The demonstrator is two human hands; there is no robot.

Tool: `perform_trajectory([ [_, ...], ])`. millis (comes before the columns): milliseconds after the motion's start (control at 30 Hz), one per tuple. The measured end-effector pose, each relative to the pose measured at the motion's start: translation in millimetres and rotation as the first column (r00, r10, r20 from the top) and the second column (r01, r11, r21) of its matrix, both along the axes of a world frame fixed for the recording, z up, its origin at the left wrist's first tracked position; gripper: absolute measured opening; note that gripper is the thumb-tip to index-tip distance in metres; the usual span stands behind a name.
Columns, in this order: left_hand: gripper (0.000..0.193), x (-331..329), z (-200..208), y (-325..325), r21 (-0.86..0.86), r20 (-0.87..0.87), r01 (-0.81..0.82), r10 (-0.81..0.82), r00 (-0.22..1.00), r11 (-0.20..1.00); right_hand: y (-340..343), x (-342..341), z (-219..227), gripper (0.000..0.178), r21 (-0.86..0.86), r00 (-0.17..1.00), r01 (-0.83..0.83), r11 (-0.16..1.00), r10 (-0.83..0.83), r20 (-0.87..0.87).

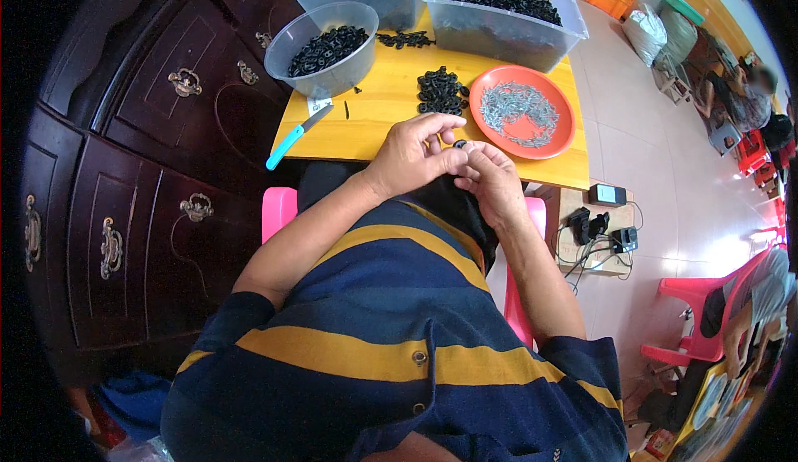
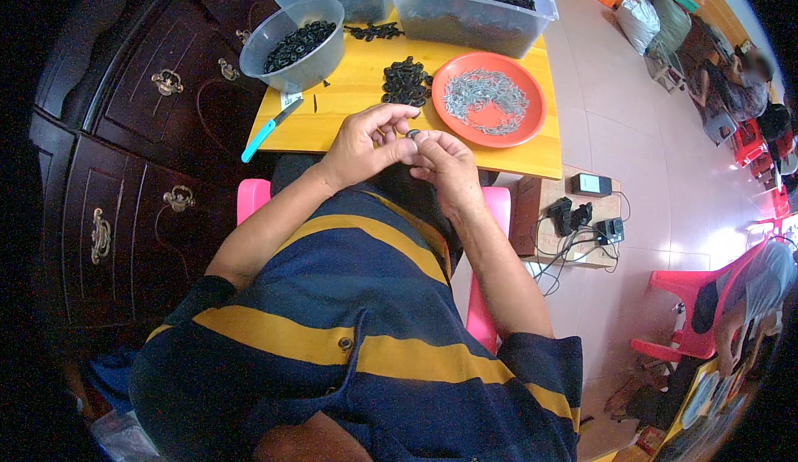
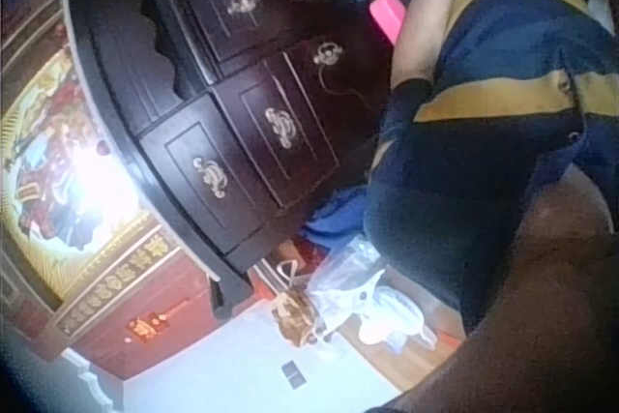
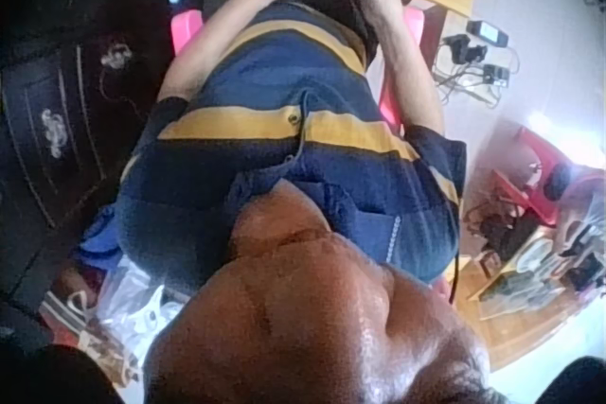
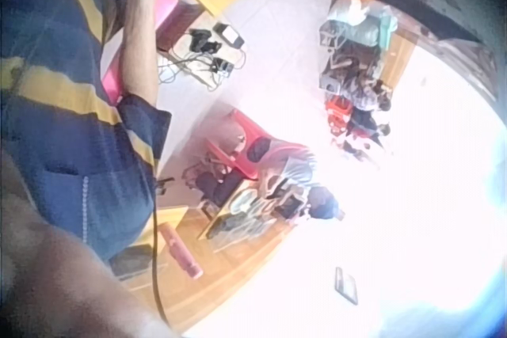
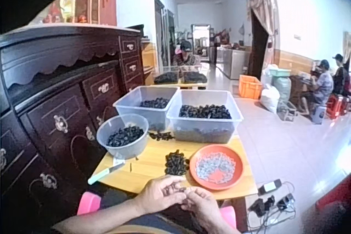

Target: Assembling small black plastic components by inserting small silver metal pins into them.

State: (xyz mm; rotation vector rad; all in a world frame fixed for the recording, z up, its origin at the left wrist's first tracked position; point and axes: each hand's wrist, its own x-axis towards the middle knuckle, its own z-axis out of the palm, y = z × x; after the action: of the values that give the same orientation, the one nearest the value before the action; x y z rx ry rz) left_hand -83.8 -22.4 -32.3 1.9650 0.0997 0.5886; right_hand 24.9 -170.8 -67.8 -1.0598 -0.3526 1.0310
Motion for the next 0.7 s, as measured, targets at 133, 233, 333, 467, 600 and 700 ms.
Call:
perform_trajectory([
  [133, 0.045, -0.2, 10.4, -10.4, 0.425, 0.044, -0.090, 0.079, 0.996, 0.900, -0.8, -1.0, 2.7, 0.015, 0.092, 0.991, 0.041, 0.995, -0.029, -0.130],
  [233, 0.039, 1.7, 7.6, -12.2, 0.525, 0.114, -0.154, 0.110, 0.987, 0.837, -0.8, -2.4, 1.3, 0.014, 0.108, 0.987, 0.052, 0.993, -0.034, -0.159],
  [333, 0.031, 1.5, 6.5, -10.1, 0.545, 0.129, -0.168, 0.116, 0.985, 0.821, 1.3, -2.5, -3.5, 0.014, 0.112, 0.986, 0.049, 0.993, -0.029, -0.166],
  [467, 0.024, 1.3, 6.0, -9.9, 0.527, 0.133, -0.162, 0.107, 0.985, 0.834, 1.1, -1.5, -3.2, 0.013, 0.108, 0.986, 0.029, 0.994, -0.011, -0.168],
  [600, 0.023, 0.2, 6.7, -10.0, 0.501, 0.112, -0.140, 0.096, 0.989, 0.854, 1.6, -1.0, -5.1, 0.014, 0.106, 0.983, 0.029, 0.994, -0.009, -0.185],
  [700, 0.022, 0.0, 4.6, -8.6, 0.483, 0.089, -0.122, 0.090, 0.992, 0.867, 1.1, -0.9, -5.7, 0.014, 0.105, 0.988, 0.016, 0.994, 0.001, -0.158],
])
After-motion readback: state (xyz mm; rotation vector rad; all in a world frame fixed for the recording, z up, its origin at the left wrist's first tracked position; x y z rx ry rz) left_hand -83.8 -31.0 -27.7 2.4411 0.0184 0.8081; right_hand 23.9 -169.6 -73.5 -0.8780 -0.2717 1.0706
